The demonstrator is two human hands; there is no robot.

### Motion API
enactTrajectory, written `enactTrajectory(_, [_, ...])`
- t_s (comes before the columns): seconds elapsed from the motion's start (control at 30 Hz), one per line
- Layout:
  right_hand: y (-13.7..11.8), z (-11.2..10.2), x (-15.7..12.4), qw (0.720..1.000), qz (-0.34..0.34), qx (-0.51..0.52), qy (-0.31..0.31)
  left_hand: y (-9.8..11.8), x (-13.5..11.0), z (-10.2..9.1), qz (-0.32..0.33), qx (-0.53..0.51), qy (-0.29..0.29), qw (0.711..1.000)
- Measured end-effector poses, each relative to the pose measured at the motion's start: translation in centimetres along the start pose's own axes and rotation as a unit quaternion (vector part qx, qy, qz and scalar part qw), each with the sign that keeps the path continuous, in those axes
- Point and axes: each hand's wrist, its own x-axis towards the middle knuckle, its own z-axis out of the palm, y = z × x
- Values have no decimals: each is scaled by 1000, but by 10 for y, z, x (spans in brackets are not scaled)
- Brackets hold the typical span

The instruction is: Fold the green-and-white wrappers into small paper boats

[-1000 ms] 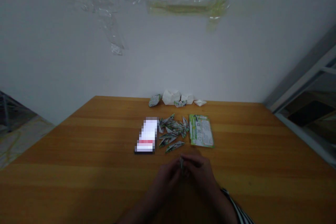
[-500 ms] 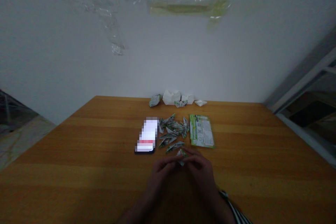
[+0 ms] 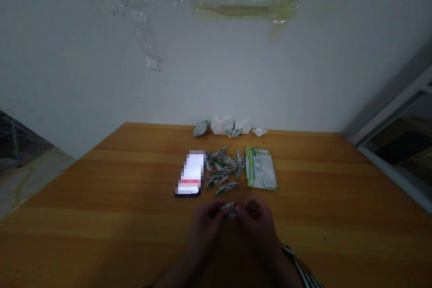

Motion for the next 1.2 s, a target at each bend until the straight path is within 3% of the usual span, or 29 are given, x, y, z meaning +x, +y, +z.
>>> enactTrajectory(0.2, [-2,-3,3,994,8,-55,-91,0,-4,0,60,120,-74,988])
enactTrajectory(0.37, [-8,-11,7,985,-14,-112,-128,4,-6,-2,90,184,-143,968])
enactTrajectory(0.53, [-12,-13,8,978,-40,-144,-143,7,-7,-4,88,238,-135,958])
enactTrajectory(0.93, [-10,-2,1,998,13,-46,-47,-2,-6,4,71,89,-103,988])
enactTrajectory(1.2, [-13,2,-1,999,34,-23,12,-6,-8,11,51,35,-96,993])
